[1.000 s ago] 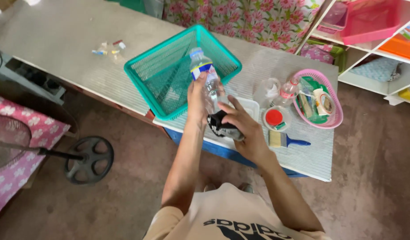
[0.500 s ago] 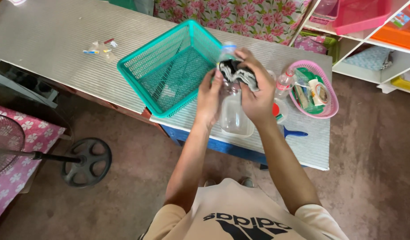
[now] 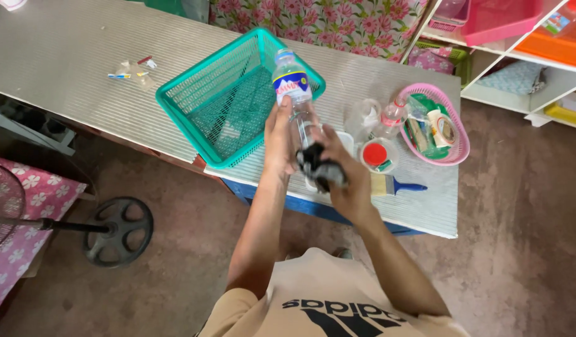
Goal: Cleaning plastic containers and a green basket using a cloth and a brush
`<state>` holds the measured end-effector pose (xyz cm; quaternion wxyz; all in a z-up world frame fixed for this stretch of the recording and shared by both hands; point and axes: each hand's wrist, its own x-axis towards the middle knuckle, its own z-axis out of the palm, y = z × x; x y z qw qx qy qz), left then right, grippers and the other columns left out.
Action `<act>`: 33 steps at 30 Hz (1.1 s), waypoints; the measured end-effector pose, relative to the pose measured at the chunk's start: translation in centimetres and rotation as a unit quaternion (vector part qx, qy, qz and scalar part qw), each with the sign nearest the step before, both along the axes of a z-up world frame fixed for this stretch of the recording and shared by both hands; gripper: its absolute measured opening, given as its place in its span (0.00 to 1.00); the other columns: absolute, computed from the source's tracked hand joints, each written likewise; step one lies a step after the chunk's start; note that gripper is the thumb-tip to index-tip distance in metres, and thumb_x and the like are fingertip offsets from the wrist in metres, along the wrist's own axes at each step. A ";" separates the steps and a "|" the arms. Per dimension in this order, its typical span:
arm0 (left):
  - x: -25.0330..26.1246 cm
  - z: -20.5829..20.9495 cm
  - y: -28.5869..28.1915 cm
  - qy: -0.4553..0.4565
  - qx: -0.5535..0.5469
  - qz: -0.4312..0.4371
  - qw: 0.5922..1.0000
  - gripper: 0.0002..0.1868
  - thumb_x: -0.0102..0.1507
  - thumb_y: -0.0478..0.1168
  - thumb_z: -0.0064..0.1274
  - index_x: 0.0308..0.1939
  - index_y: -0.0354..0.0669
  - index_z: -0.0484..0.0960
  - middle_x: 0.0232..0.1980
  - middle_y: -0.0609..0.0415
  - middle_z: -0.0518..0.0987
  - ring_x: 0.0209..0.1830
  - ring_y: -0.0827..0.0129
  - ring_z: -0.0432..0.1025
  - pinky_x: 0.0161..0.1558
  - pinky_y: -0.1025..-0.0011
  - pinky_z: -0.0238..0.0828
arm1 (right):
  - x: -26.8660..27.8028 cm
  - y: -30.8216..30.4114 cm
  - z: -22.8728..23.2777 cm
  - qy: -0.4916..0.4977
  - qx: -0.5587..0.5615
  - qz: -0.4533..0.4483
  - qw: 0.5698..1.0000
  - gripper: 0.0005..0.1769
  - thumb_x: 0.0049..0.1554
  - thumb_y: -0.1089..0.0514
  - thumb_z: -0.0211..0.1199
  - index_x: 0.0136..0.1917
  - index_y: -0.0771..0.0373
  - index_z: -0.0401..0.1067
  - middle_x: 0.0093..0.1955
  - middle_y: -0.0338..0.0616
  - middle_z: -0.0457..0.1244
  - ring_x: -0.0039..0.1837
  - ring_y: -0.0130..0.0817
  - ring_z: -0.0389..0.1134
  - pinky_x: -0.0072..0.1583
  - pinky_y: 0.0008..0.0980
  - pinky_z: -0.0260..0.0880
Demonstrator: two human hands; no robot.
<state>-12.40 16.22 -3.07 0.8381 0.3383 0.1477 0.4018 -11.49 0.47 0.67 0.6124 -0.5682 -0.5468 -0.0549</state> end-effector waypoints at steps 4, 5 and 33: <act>0.0 0.1 -0.8 -0.050 -0.053 -0.035 0.997 0.32 0.66 0.57 0.58 0.59 0.32 0.69 0.45 0.38 0.80 0.37 0.53 0.79 0.33 0.58 0.80 | 0.5 -0.2 0.4 -0.026 0.010 0.022 0.999 0.06 0.59 0.65 0.61 0.49 0.69 0.72 0.66 0.62 0.66 0.75 0.68 0.60 0.74 0.56 0.58; -0.4 1.3 -1.8 0.052 -0.008 -0.033 0.998 0.41 0.63 0.60 0.59 0.66 0.30 0.66 0.56 0.33 0.73 0.52 0.46 0.72 0.50 0.50 0.70 | 1.2 0.0 0.7 -0.040 0.004 0.005 0.999 0.07 0.57 0.69 0.61 0.51 0.69 0.72 0.66 0.62 0.66 0.75 0.66 0.60 0.73 0.55 0.59; 13.4 -3.6 -14.4 0.068 -0.057 -0.093 0.992 0.19 0.70 0.48 0.49 0.56 0.37 0.75 0.43 0.45 0.78 0.41 0.59 0.74 0.41 0.57 0.76 | 17.7 -9.0 0.3 -0.065 -0.015 -0.084 0.994 0.24 0.67 0.40 0.48 0.54 0.63 0.69 0.62 0.60 0.67 0.70 0.60 0.66 0.71 0.55 0.54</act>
